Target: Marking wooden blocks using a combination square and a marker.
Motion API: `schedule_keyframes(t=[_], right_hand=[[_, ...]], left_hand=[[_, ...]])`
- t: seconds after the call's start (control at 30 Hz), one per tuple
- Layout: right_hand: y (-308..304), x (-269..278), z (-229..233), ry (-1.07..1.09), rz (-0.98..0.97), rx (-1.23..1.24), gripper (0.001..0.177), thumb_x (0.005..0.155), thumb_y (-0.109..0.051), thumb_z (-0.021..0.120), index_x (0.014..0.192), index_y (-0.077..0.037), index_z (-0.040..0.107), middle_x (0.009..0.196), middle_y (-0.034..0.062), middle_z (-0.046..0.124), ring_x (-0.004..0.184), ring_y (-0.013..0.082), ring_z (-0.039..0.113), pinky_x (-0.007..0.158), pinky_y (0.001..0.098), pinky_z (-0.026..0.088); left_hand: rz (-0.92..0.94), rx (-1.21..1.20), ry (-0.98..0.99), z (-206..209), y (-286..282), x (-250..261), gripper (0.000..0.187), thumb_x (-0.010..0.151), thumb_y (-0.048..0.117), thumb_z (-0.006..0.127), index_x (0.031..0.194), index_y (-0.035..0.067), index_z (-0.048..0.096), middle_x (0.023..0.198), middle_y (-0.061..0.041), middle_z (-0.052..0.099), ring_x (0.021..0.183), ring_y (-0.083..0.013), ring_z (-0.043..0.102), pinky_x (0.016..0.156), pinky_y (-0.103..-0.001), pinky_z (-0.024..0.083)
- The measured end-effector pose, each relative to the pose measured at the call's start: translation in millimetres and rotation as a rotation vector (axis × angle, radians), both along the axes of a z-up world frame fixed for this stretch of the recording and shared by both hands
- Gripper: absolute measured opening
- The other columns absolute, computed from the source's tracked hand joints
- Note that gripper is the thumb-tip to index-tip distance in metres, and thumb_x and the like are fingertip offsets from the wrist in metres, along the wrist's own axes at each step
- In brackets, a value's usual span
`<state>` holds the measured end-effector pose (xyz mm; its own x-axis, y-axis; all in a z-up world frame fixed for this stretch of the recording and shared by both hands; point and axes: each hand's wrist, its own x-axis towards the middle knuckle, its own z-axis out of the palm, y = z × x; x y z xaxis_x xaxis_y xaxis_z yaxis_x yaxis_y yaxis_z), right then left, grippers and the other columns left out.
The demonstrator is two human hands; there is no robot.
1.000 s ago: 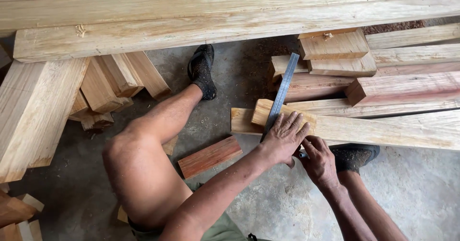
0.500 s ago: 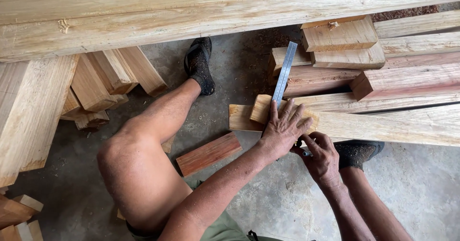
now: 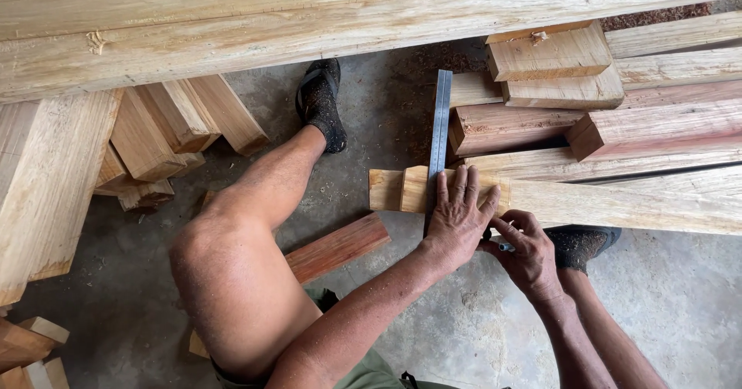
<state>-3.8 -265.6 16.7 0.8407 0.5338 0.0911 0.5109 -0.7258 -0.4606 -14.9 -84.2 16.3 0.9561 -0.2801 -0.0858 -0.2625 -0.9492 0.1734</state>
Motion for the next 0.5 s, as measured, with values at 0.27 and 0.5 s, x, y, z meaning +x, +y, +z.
schedule_keyframes(t=[0.27, 0.5], right_hand=[[3, -1, 0, -0.042, 0.047, 0.034, 0.059, 0.069, -0.027, 0.089, 0.125, -0.019, 0.072, 0.116, 0.0105, 0.065, 0.094, 0.0272, 0.071, 0.078, 0.0381, 0.061], [8, 0, 0, -0.036, 0.057, 0.045, 0.059, 0.069, -0.027, 0.089, 0.125, -0.02, 0.073, 0.115, 0.0109, 0.065, 0.095, 0.0274, 0.071, 0.077, 0.0384, 0.061]], left_hand=[[-0.003, -0.075, 0.0, 4, 7, -4, 0.097, 0.083, 0.042, 0.076, 0.162, 0.016, 0.027, 0.166, -0.033, 0.011, 0.156, -0.0506, 0.01, 0.114, -0.081, 0.006], [0.009, -0.048, 0.032, 2, 8, -1, 0.097, 0.083, 0.041, 0.077, 0.162, 0.019, 0.027, 0.167, -0.03, 0.011, 0.154, -0.0507, 0.01, 0.114, -0.081, 0.006]])
